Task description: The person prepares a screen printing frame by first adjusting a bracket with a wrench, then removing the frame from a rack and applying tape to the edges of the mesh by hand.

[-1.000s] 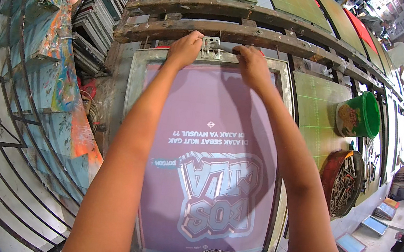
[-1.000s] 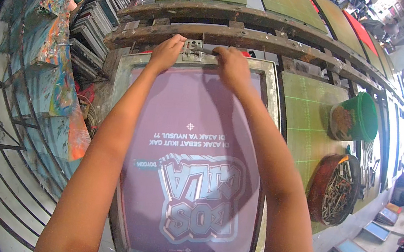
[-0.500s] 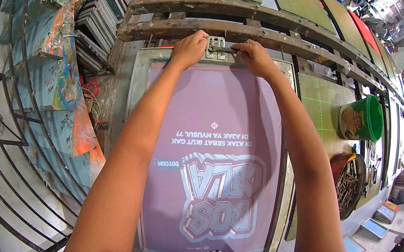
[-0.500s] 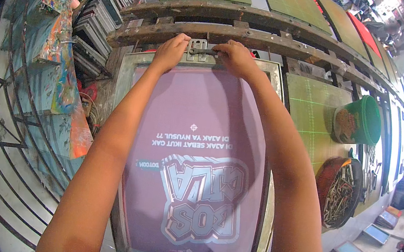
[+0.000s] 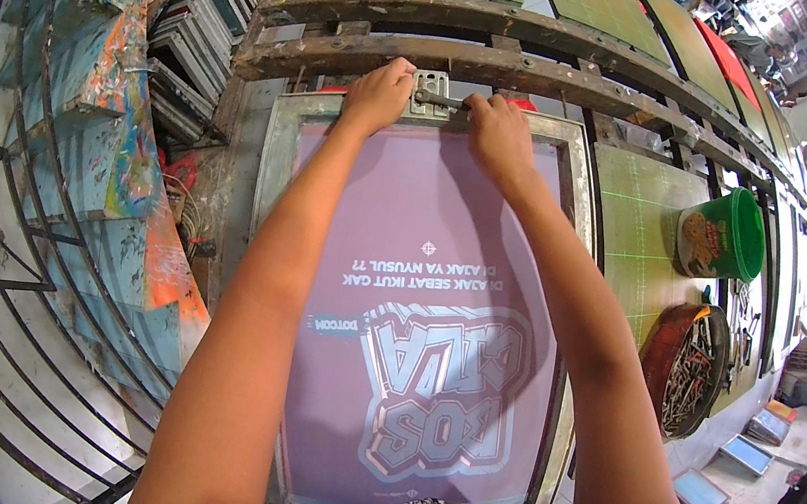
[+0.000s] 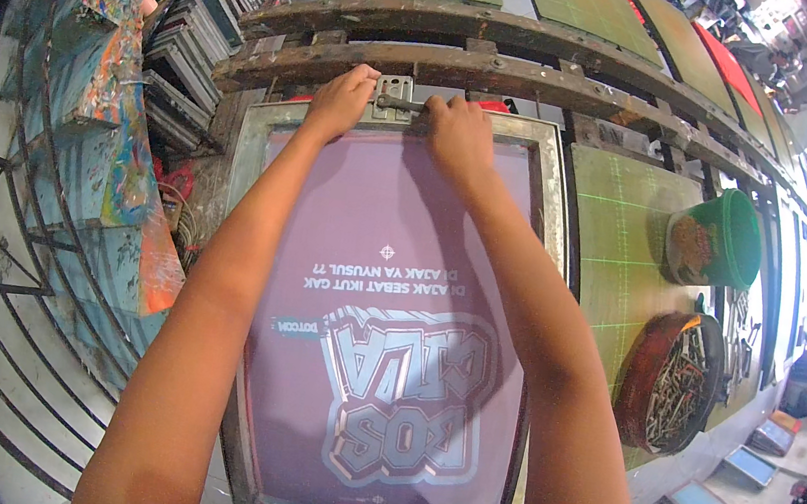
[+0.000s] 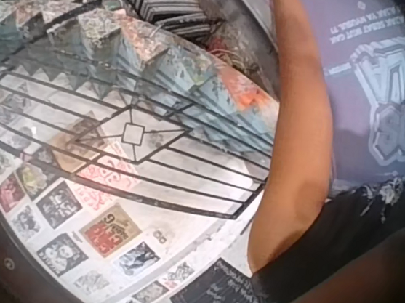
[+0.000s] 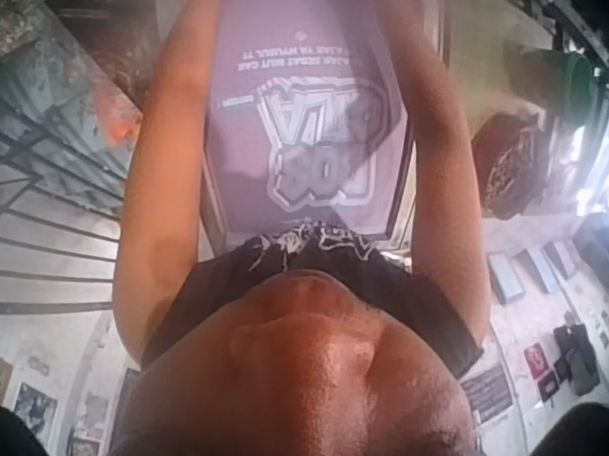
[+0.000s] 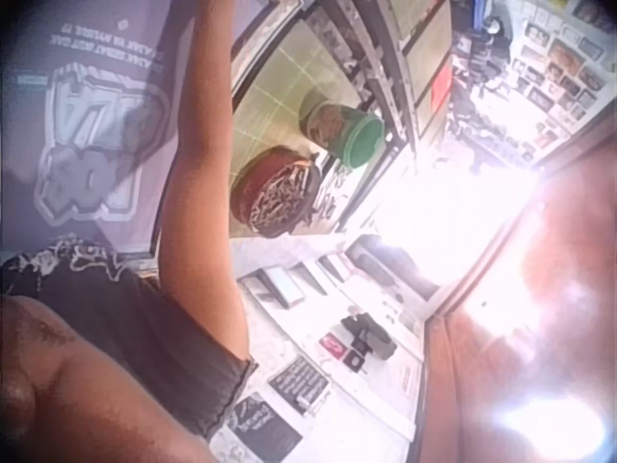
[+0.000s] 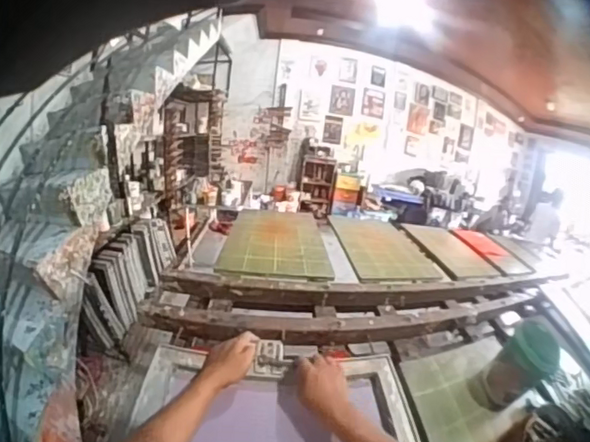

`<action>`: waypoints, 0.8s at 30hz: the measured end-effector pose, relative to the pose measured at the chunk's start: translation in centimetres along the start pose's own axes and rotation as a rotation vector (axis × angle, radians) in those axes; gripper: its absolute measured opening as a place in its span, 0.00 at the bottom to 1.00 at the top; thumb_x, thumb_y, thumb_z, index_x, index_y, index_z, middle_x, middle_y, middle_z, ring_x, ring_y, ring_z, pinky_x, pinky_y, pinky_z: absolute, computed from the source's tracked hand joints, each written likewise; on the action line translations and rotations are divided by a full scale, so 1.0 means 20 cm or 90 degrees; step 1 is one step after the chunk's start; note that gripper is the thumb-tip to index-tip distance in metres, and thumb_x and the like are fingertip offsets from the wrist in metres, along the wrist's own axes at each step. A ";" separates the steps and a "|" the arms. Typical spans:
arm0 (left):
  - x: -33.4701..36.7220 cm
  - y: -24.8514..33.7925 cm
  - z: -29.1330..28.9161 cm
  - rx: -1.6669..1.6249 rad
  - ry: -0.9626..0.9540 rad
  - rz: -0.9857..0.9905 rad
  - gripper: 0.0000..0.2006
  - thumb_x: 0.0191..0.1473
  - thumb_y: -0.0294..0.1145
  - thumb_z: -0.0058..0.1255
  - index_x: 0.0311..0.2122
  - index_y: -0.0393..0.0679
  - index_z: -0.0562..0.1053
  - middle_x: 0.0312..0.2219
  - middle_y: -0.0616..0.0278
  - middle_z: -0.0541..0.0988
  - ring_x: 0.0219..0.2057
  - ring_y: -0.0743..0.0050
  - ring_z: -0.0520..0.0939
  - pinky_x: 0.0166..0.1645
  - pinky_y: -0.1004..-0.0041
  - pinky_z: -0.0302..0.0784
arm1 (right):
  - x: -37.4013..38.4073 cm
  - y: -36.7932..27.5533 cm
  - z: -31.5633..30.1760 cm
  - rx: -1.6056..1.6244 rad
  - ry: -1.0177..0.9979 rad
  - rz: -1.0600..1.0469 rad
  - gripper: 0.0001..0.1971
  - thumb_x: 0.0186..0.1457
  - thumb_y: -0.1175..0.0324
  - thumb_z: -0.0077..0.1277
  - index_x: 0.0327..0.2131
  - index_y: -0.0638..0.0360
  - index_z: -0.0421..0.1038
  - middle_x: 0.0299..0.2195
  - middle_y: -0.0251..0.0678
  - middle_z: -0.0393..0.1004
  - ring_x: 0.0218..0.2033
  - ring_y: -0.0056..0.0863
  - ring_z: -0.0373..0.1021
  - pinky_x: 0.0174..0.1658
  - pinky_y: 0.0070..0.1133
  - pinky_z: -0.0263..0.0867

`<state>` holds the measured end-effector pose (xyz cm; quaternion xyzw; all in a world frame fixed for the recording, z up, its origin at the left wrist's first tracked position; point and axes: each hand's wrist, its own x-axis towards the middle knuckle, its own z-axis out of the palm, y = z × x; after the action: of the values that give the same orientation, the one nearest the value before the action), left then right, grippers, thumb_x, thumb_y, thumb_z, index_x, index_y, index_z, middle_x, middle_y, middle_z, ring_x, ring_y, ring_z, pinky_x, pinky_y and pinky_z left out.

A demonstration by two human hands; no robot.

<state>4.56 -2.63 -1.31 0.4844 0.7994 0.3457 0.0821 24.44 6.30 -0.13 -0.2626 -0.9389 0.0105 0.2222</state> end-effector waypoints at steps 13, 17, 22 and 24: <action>-0.02 0.00 -0.01 -0.013 0.024 0.014 0.19 0.54 0.42 0.36 0.47 0.47 0.72 0.42 0.50 0.78 0.45 0.44 0.77 0.49 0.54 0.70 | -0.09 -0.09 -0.04 0.127 0.080 0.054 0.08 0.55 0.73 0.43 0.38 0.61 0.69 0.31 0.46 0.72 0.37 0.46 0.70 0.40 0.36 0.64; -0.01 0.01 0.00 -0.009 0.010 0.011 0.19 0.55 0.42 0.36 0.47 0.48 0.72 0.42 0.50 0.78 0.45 0.45 0.77 0.49 0.55 0.70 | -0.02 0.20 -0.09 0.266 0.076 0.014 0.07 0.55 0.71 0.48 0.38 0.58 0.71 0.33 0.44 0.73 0.40 0.46 0.69 0.43 0.36 0.64; -0.01 0.01 0.00 0.008 0.004 -0.001 0.18 0.55 0.42 0.36 0.47 0.48 0.72 0.43 0.51 0.78 0.45 0.45 0.77 0.49 0.55 0.70 | 0.03 0.34 -0.08 0.294 -0.040 -0.063 0.09 0.55 0.70 0.49 0.40 0.56 0.72 0.35 0.44 0.73 0.41 0.46 0.69 0.45 0.35 0.64; -0.02 0.01 -0.01 0.001 0.007 0.003 0.18 0.55 0.42 0.35 0.47 0.48 0.72 0.43 0.51 0.78 0.45 0.45 0.77 0.49 0.55 0.70 | 0.06 0.36 -0.06 0.278 -0.042 -0.102 0.09 0.55 0.70 0.49 0.40 0.55 0.72 0.35 0.44 0.73 0.42 0.46 0.69 0.46 0.36 0.64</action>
<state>4.84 -2.93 -1.09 0.4843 0.7991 0.3479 0.0767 27.49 12.94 0.51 -0.1327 -0.9390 0.2041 0.2430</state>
